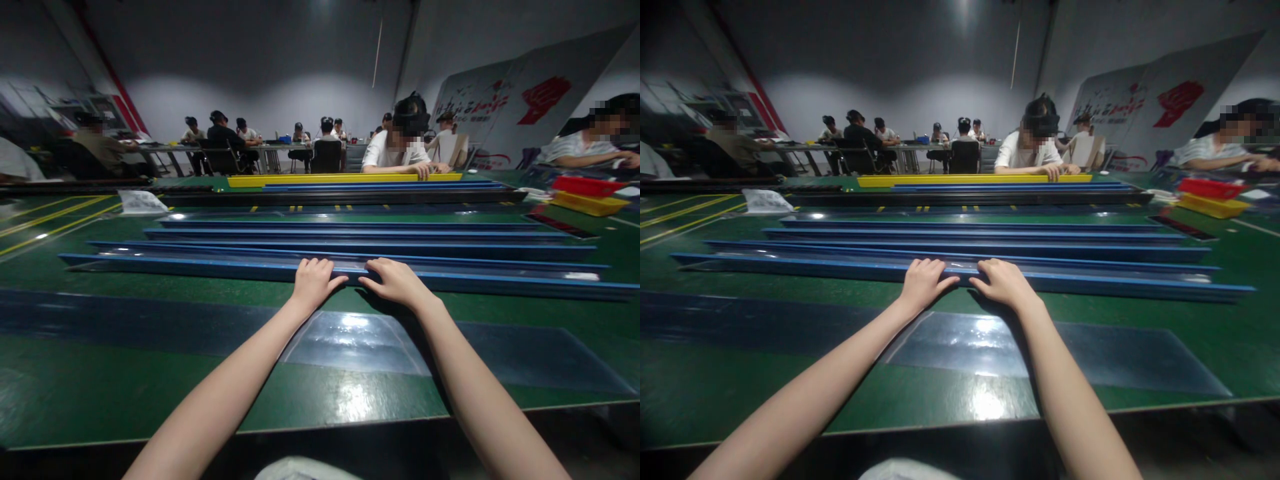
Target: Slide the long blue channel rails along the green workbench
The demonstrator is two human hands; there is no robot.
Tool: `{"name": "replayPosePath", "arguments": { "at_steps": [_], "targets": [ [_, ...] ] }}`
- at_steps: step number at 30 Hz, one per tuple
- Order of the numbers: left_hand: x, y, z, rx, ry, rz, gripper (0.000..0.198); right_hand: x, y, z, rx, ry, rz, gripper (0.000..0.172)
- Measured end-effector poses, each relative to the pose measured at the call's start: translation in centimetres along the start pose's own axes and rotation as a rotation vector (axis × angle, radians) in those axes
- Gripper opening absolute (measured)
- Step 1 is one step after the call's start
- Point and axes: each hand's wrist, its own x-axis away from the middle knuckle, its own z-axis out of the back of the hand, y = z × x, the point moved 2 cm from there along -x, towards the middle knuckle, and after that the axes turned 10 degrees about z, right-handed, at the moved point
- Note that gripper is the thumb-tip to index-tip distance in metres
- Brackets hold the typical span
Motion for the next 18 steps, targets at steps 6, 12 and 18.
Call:
{"name": "replayPosePath", "arguments": {
  "at_steps": [6, 12, 18],
  "targets": [
    [-0.03, 0.01, -0.05, 0.000, -0.003, 0.002, 0.039, -0.05, -0.02, -0.01, 0.021, -0.005, -0.016, 0.034],
    [-0.05, -0.04, -0.13, 0.007, -0.011, 0.006, 0.039, -0.04, -0.04, -0.05, 0.055, -0.005, -0.014, 0.035],
    [-0.04, -0.03, -0.08, 0.012, -0.013, 0.008, 0.040, -0.05, 0.09, -0.12, 0.039, 0.018, -0.001, 0.035]
  ]
}}
